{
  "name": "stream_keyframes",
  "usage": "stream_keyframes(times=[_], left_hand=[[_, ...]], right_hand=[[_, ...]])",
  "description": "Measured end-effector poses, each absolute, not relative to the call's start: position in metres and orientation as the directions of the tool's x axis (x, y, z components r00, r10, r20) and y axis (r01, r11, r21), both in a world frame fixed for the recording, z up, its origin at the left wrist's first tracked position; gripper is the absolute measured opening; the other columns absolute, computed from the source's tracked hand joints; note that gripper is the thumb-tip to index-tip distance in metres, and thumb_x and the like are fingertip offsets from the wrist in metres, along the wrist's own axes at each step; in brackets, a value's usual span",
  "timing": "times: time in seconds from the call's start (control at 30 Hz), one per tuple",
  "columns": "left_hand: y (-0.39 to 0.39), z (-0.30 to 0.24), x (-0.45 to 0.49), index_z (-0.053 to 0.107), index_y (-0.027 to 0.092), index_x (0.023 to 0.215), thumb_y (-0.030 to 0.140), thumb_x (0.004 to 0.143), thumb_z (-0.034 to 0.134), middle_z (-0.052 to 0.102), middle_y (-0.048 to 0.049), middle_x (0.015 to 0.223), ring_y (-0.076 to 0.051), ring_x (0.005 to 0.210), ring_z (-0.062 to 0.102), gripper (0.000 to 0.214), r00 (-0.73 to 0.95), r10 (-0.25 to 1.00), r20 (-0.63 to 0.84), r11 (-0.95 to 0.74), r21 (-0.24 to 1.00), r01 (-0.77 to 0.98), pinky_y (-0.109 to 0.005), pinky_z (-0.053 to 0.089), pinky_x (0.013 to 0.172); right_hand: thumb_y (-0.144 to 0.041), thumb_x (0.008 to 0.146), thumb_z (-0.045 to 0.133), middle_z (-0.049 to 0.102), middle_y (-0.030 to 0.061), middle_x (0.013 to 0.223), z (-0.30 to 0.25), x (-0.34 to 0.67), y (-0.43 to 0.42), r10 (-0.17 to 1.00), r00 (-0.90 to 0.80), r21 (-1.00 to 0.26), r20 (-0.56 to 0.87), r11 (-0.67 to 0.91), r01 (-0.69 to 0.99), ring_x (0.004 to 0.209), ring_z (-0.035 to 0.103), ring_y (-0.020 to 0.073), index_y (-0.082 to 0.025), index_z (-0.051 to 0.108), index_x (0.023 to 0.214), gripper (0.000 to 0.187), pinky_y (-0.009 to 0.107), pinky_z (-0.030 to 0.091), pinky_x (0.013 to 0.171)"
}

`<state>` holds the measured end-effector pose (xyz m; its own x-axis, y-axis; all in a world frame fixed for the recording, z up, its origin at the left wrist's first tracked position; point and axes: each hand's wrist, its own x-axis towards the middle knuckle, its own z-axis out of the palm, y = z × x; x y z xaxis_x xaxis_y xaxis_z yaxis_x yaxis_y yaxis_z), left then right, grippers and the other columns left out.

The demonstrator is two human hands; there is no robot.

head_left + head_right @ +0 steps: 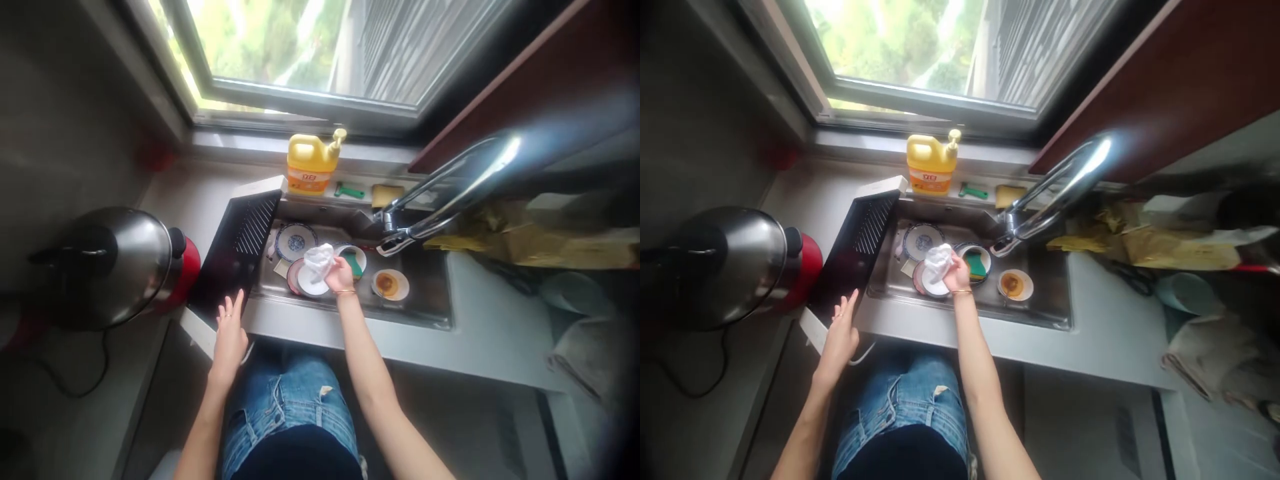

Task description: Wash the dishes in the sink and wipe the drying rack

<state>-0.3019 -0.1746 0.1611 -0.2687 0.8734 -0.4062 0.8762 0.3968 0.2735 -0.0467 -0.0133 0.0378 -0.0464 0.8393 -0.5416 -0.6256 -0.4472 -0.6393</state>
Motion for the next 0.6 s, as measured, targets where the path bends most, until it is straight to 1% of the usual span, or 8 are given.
stream_keyframes(times=[0.1, 0.17, 0.23, 0.3, 0.37, 0.47, 0.53, 0.6], left_hand=[[-0.175, 0.138, -0.293, 0.027, 0.018, 0.158, -0.01, 0.078, 0.033, 0.029, -0.0232, 0.16, -0.04, 0.15, 0.021, 0.085, -0.256, 0.882, -0.395, 0.372, 0.252, 0.893, -0.059, 0.033, 0.114], [-0.174, 0.128, -0.286, 0.026, 0.018, 0.158, -0.011, 0.077, 0.034, 0.026, -0.0244, 0.161, -0.043, 0.15, 0.018, 0.086, -0.229, 0.885, -0.404, 0.337, 0.219, 0.916, -0.063, 0.032, 0.113], [-0.173, 0.117, -0.278, 0.025, 0.017, 0.158, -0.011, 0.076, 0.037, 0.023, -0.027, 0.161, -0.045, 0.149, 0.016, 0.088, -0.252, 0.876, -0.411, 0.341, 0.157, 0.927, -0.066, 0.03, 0.112], [-0.174, 0.105, -0.269, 0.022, 0.017, 0.159, -0.01, 0.076, 0.04, 0.019, -0.0297, 0.161, -0.047, 0.149, 0.013, 0.089, -0.314, 0.861, -0.4, 0.377, 0.089, 0.922, -0.067, 0.028, 0.112], [-0.175, 0.092, -0.259, 0.021, 0.017, 0.159, -0.008, 0.078, 0.043, 0.016, -0.0309, 0.161, -0.047, 0.149, 0.011, 0.088, -0.383, 0.843, -0.378, 0.426, 0.034, 0.904, -0.068, 0.026, 0.113], [-0.175, 0.076, -0.248, 0.02, 0.018, 0.159, -0.005, 0.079, 0.046, 0.012, -0.0317, 0.161, -0.048, 0.149, 0.008, 0.088, -0.458, 0.819, -0.345, 0.487, -0.003, 0.873, -0.068, 0.025, 0.112], [-0.174, 0.071, -0.242, 0.019, 0.018, 0.16, -0.005, 0.078, 0.049, 0.009, -0.0325, 0.161, -0.049, 0.149, 0.006, 0.09, -0.495, 0.804, -0.33, 0.522, -0.008, 0.853, -0.068, 0.024, 0.113], [-0.173, 0.068, -0.238, 0.018, 0.018, 0.16, -0.004, 0.076, 0.052, 0.008, -0.033, 0.161, -0.05, 0.149, 0.005, 0.093, -0.533, 0.782, -0.323, 0.56, -0.01, 0.828, -0.067, 0.024, 0.113]], right_hand=[[-0.027, 0.07, 0.05, 0.063, 0.0012, 0.085, 0.035, -0.003, -0.033, 0.835, 0.102, -0.754, -0.54, -0.427, -0.498, 0.074, 0.062, 0.0159, -0.024, 0.058, 0.094, 0.026, 0.03, 0.054, 0.073], [-0.027, 0.075, 0.047, 0.063, 0.0021, 0.089, 0.034, 0.026, -0.039, 0.819, 0.218, -0.822, -0.531, -0.436, -0.365, 0.077, 0.064, 0.0168, -0.024, 0.058, 0.105, 0.032, 0.03, 0.054, 0.07], [-0.027, 0.081, 0.043, 0.063, 0.0044, 0.094, 0.035, 0.054, -0.035, 0.787, 0.355, -0.863, -0.505, -0.474, -0.177, 0.083, 0.066, 0.0184, -0.024, 0.052, 0.124, 0.044, 0.03, 0.054, 0.069], [-0.023, 0.086, 0.039, 0.064, 0.0092, 0.102, 0.04, 0.08, -0.024, 0.754, 0.497, -0.853, -0.429, -0.52, 0.052, 0.091, 0.067, 0.0195, -0.021, 0.039, 0.143, 0.057, 0.028, 0.053, 0.071], [-0.02, 0.089, 0.039, 0.066, 0.0127, 0.108, 0.047, 0.106, -0.007, 0.76, 0.567, -0.789, -0.316, -0.543, 0.287, 0.097, 0.067, 0.0192, -0.02, 0.027, 0.152, 0.064, 0.026, 0.052, 0.077], [-0.019, 0.092, 0.04, 0.065, 0.0125, 0.121, 0.058, 0.138, 0.026, 0.847, 0.494, -0.594, -0.194, -0.502, 0.628, 0.109, 0.064, 0.019, -0.022, 0.024, 0.156, 0.066, 0.027, 0.05, 0.091], [-0.019, 0.093, 0.042, 0.062, 0.0143, 0.128, 0.062, 0.153, 0.048, 0.887, 0.412, -0.426, -0.209, -0.461, 0.778, 0.114, 0.063, 0.0226, -0.022, 0.029, 0.154, 0.063, 0.033, 0.049, 0.096], [-0.017, 0.091, 0.045, 0.063, 0.0197, 0.126, 0.065, 0.164, 0.065, 0.888, 0.369, -0.305, -0.274, -0.444, 0.842, 0.113, 0.064, 0.0286, -0.017, 0.041, 0.149, 0.058, 0.04, 0.049, 0.096]])
